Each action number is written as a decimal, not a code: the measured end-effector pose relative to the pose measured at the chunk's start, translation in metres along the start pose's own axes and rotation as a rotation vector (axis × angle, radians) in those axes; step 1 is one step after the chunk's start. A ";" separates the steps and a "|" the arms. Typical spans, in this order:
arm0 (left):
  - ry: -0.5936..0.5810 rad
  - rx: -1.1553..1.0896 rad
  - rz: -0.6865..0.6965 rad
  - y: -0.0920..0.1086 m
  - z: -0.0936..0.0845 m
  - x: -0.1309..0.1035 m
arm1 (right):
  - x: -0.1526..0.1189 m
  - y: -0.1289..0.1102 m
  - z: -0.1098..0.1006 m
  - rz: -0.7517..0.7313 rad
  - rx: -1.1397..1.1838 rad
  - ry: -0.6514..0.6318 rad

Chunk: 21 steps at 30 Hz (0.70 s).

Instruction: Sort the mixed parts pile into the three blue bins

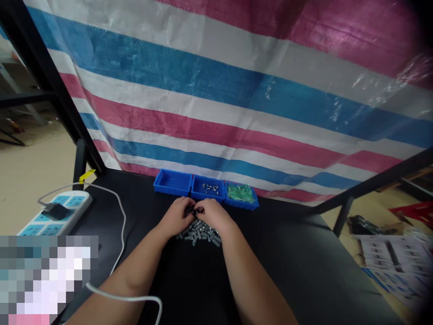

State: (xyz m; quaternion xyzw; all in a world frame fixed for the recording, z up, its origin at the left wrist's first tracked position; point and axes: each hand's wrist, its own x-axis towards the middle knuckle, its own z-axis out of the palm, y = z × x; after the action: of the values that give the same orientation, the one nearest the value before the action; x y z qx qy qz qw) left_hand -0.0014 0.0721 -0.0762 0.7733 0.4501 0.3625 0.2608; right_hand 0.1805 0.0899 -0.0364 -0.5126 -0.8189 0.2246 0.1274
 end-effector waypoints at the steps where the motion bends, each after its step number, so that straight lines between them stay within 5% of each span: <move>1: 0.000 0.000 0.001 0.000 0.000 0.000 | 0.001 -0.002 0.001 -0.003 -0.034 -0.007; 6: 0.005 0.005 0.010 0.000 0.000 -0.001 | 0.002 -0.004 0.001 -0.026 -0.019 0.012; 12: 0.008 0.018 -0.009 0.002 -0.001 -0.001 | 0.002 0.008 -0.018 -0.097 0.250 0.322; 21: 0.009 0.025 -0.014 0.002 -0.001 -0.002 | 0.011 0.026 -0.020 0.079 0.428 0.659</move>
State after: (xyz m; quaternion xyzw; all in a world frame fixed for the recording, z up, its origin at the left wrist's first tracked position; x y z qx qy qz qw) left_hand -0.0016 0.0698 -0.0744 0.7717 0.4612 0.3584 0.2514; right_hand 0.2047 0.1143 -0.0325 -0.5504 -0.6484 0.2184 0.4784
